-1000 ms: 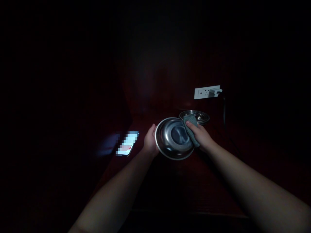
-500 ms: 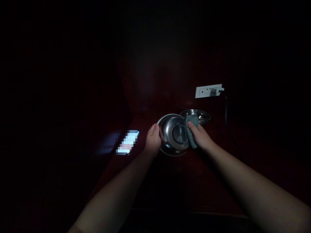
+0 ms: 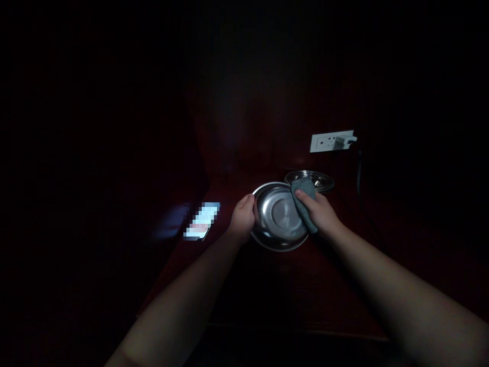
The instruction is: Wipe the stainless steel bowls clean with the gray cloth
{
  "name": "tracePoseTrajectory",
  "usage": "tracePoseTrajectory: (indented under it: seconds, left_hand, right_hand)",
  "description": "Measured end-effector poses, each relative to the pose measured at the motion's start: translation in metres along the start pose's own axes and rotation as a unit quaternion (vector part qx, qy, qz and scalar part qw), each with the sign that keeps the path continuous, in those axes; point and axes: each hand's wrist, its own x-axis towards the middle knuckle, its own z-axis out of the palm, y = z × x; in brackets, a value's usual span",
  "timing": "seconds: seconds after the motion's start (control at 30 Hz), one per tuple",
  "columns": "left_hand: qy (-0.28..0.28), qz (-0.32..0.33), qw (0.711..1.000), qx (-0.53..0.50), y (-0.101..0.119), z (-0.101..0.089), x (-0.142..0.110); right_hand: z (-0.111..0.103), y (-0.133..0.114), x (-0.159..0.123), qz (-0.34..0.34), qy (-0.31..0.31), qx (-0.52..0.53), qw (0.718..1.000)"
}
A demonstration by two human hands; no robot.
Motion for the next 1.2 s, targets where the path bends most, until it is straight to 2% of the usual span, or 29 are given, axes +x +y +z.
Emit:
tracePoseTrajectory:
  seconds: [0.07,0.13,0.27,0.33,0.43,0.5,0.6,0.93,1.2]
  left_hand:
    - [0.007,-0.018,0.999,-0.036,-0.001,0.001,-0.001]
    - [-0.006,-0.055,0.993,-0.099,-0.002,0.002,-0.001]
    - [-0.111,-0.142,0.960,-0.214,-0.005,0.000,0.000]
    - [-0.097,-0.118,0.967,-0.204,-0.009,-0.001,-0.001]
    - [-0.010,-0.019,0.993,-0.116,-0.016,-0.002,-0.002]
    - [0.007,0.021,0.998,-0.065,-0.019,-0.003,-0.001]
    - [0.017,0.046,0.999,-0.021,-0.017,-0.006,0.003]
    - [0.011,0.040,0.999,0.005,-0.011,-0.006,0.005]
    - [0.007,0.031,0.999,-0.017,-0.008,-0.001,0.002]
  right_hand:
    - [0.002,-0.001,0.000,0.010,0.027,0.019,0.999]
    - [0.004,0.000,0.002,0.031,0.030,0.049,0.998]
    - [0.006,0.003,0.004,0.054,0.047,0.109,0.991]
    - [0.005,0.003,0.004,0.045,0.050,0.108,0.992]
    - [0.003,0.003,0.004,0.031,0.044,0.071,0.996]
    - [0.002,0.004,0.004,0.021,0.038,0.047,0.998]
    - [0.003,0.007,0.004,0.004,0.021,0.023,0.999]
    - [0.002,0.011,0.004,-0.030,-0.022,-0.033,0.999]
    - [-0.001,0.010,0.003,-0.092,-0.005,-0.123,0.988]
